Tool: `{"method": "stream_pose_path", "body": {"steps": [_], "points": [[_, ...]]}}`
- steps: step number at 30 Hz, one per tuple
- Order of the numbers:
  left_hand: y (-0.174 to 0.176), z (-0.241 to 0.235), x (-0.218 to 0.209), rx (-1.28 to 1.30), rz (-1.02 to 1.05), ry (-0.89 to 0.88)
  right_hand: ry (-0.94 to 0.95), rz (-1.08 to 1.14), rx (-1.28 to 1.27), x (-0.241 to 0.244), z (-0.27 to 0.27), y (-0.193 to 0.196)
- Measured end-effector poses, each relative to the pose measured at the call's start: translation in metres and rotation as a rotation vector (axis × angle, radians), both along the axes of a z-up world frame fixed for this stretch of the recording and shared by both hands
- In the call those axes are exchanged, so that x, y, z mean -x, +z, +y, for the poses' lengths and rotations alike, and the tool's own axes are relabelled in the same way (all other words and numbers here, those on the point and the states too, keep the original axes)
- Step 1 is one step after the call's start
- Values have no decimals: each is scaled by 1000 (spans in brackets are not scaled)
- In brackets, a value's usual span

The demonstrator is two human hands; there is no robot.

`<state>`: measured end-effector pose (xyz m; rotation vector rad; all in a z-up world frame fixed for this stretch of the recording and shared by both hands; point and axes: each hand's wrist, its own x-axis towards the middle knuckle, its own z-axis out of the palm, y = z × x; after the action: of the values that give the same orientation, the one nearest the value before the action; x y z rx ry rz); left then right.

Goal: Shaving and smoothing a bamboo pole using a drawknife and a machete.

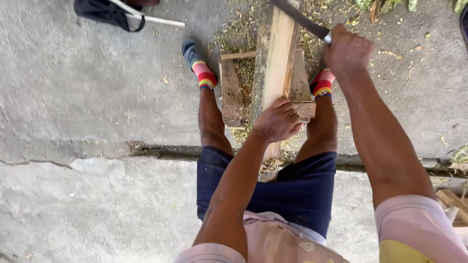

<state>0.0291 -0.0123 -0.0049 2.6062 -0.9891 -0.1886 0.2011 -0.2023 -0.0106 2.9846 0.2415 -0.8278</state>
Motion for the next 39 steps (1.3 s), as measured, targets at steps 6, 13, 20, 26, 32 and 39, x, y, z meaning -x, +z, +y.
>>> {"method": "stream_pose_path", "body": {"steps": [6,13,20,26,32,39], "points": [[0,3,1,29,50,-30,567,-94,94,21,6,-6],[4,3,-8,0,-9,-31,285,-57,-13,24,11,-5],[6,2,-9,27,-16,-13,82,-260,-224,18,0,-47],[10,2,-2,40,9,-14,33,-419,-287,33,11,-60],[6,1,-2,64,4,-10,73,-403,-357,38,-5,-89],[8,6,-2,117,-73,15,182,-394,-226,43,-13,-103]]}}
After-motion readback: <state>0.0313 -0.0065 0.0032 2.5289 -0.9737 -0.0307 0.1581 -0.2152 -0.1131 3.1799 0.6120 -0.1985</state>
